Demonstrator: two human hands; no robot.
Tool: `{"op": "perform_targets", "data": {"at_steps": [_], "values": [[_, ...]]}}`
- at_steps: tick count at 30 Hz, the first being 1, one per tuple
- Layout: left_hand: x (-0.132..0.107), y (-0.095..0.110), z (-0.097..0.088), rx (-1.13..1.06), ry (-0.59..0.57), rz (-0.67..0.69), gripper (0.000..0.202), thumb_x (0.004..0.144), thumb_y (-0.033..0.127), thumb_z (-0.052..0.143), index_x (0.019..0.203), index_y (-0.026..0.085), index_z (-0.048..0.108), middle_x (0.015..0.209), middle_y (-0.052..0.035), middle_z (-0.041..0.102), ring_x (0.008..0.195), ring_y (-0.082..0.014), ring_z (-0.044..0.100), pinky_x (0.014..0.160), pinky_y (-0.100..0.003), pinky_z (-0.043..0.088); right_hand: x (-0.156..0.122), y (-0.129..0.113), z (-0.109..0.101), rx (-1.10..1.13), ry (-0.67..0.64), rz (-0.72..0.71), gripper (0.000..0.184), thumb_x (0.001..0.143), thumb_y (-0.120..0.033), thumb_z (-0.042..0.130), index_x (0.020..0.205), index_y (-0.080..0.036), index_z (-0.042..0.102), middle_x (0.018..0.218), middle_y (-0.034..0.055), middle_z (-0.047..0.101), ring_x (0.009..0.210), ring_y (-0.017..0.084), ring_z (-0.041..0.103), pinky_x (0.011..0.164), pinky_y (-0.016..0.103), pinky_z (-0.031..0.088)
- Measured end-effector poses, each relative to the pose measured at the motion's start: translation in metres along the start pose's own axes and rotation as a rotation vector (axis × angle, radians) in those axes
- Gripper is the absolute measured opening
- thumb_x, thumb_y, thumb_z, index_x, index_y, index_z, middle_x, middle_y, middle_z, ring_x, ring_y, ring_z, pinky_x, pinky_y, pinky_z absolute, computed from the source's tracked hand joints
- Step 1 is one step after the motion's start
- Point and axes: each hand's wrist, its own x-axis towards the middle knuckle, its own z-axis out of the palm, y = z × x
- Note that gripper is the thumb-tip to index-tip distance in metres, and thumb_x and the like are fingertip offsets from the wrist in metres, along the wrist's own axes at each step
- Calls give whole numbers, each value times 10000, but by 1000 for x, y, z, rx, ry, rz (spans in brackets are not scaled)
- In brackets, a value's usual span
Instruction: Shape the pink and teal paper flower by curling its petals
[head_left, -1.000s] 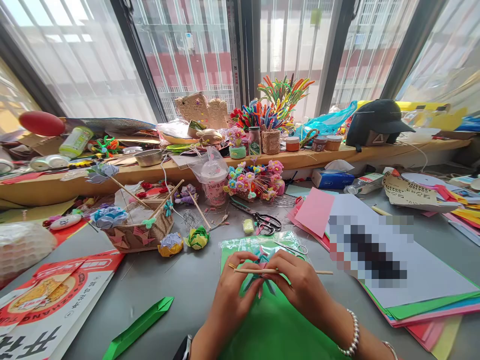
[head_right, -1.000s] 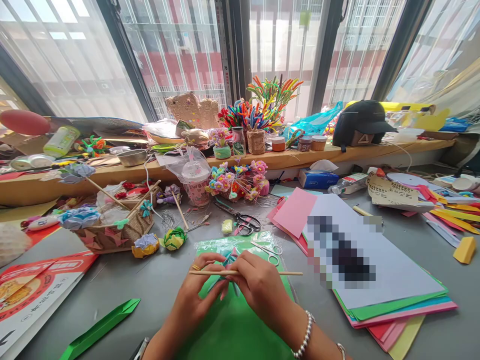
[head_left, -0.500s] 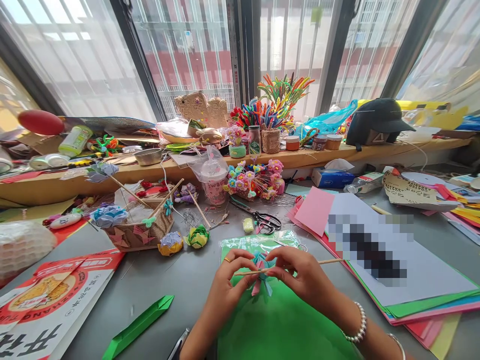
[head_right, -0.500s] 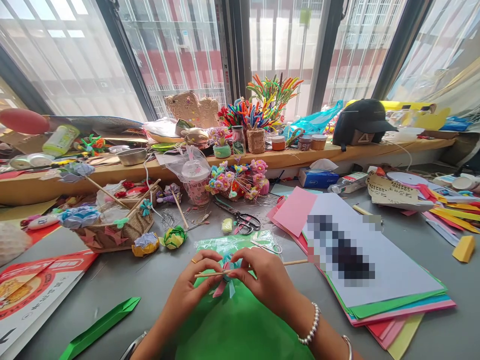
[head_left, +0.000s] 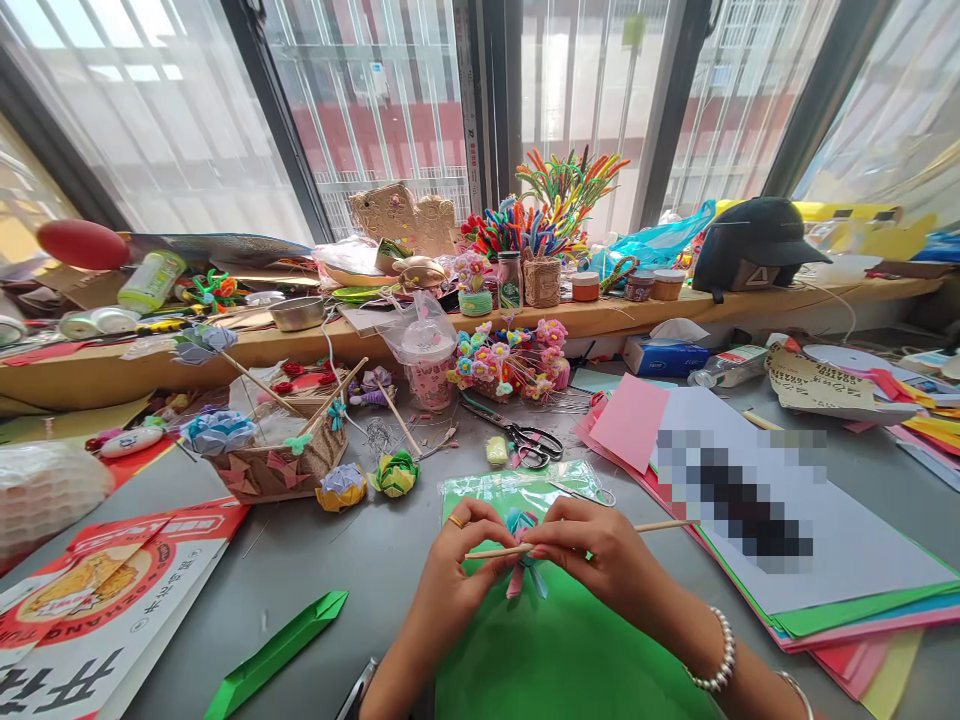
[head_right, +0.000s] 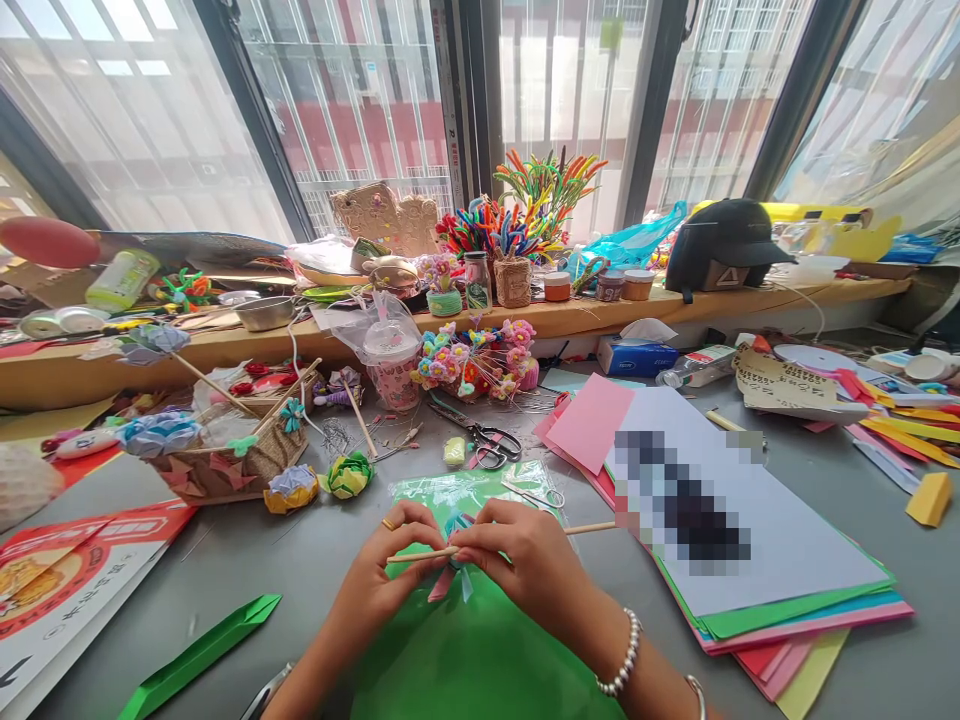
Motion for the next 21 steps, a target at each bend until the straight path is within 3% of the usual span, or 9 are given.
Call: {"op": "perform_targets", "data": {"at_steps": [7,18,21], "values": [[0,2,1,42,-3,9,81,708,181,578,680,212,648,773,-31,520,755,-179,539,710,-323,454,0,0,1,-4,-8,7,161,819,-230,559,926,-237,679,785,37,626,705,143,588,614,240,451],[0,4,-1,86,-35,21,120,735,300,594,721,197,655,820,-54,539,828,-197,537,783,-374,456,1,-3,1,-39,-17,17,130,819,-185,551,882,-192,664,760,31,619,692,138,571,608,237,439],[-1,2,0,36,-19,13,155,756,328,569,731,208,665,815,-52,528,820,-185,530,727,-341,501,0,-2,2,-45,-16,22,128,822,-188,547,885,-200,658,769,26,617,702,134,571,617,231,440]]}}
